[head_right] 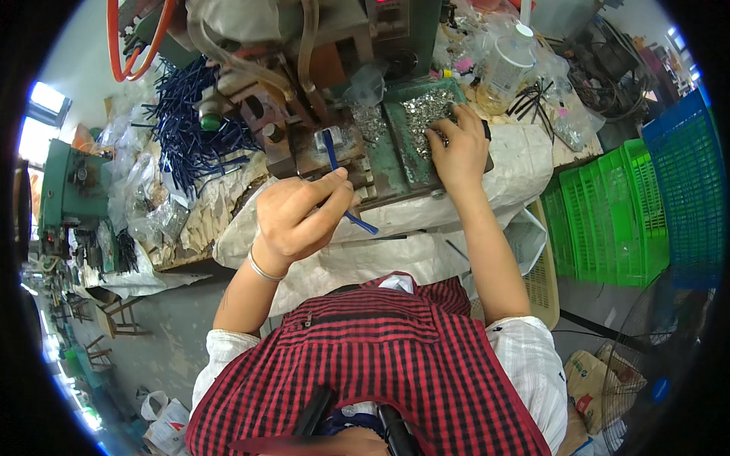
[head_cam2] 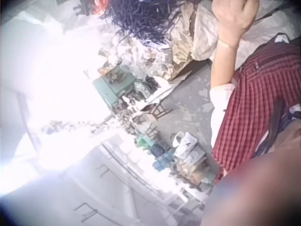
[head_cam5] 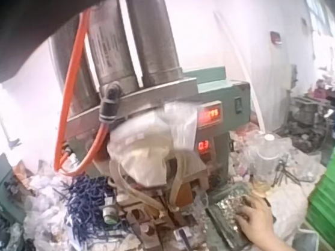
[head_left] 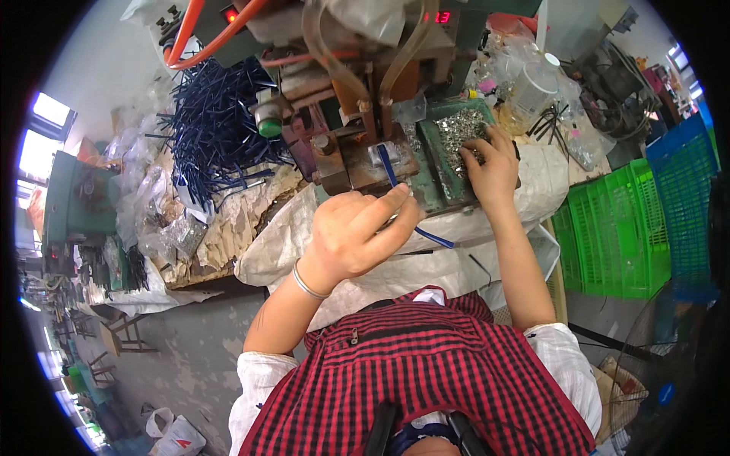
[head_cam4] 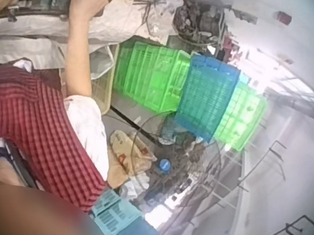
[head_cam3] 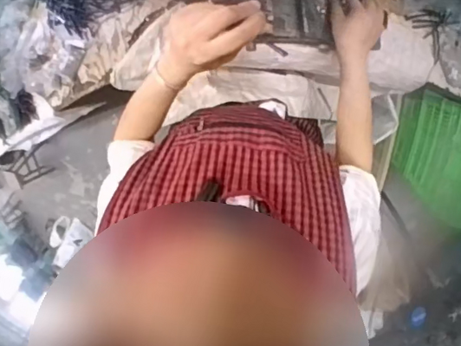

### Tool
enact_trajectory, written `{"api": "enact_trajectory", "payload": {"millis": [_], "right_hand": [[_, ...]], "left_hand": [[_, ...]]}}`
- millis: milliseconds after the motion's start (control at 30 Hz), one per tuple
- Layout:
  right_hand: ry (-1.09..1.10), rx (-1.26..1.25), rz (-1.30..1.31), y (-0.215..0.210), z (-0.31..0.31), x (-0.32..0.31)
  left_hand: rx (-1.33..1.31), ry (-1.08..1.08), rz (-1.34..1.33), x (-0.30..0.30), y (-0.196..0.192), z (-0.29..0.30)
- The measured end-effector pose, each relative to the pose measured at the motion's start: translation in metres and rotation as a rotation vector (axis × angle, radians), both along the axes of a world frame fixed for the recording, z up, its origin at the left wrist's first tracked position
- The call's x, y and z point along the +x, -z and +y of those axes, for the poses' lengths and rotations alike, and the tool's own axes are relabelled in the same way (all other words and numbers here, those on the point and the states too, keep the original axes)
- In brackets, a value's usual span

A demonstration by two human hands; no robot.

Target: The person repeatedly picks up blue wire pieces and small metal components, inserts them into a press machine, and operates the lever to assemble them. The person also wipes the machine surface with a white cloth during the process.

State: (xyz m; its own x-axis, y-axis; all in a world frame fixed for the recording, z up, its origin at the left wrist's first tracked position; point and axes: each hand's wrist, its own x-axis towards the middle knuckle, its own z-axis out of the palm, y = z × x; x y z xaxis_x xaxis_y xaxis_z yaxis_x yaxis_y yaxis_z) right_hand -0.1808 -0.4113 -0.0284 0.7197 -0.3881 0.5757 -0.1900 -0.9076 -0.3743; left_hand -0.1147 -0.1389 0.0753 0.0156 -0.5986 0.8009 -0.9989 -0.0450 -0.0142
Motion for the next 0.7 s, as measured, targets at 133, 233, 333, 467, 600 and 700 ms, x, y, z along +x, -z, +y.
{"api": "enact_trajectory", "payload": {"millis": [133,233,333,467,600,700], "right_hand": [[-0.197,-0.106,0.101,-0.022,0.02,0.011],[-0.259,-0.27,0.096,-0.009,-0.002,0.035],[-0.162,-0.116,-0.098,-0.014,-0.001,0.032],[0.0,0.32,-0.198,-0.015,0.001,0.007],[-0.04,0.403,-0.169,-0.026,0.011,0.012],[-0.094,0.461,-0.159,-0.024,0.019,0.017]], "left_hand": [[0.013,-0.017,0.046,-0.005,-0.002,0.005],[-0.008,-0.044,0.174,-0.016,-0.001,0.005],[-0.051,-0.171,0.197,-0.038,0.01,0.041],[-0.242,-0.67,0.038,-0.001,0.01,0.11],[0.187,-0.839,0.044,0.078,0.002,0.138],[0.654,-0.938,-0.047,0.133,0.062,0.163]]}}
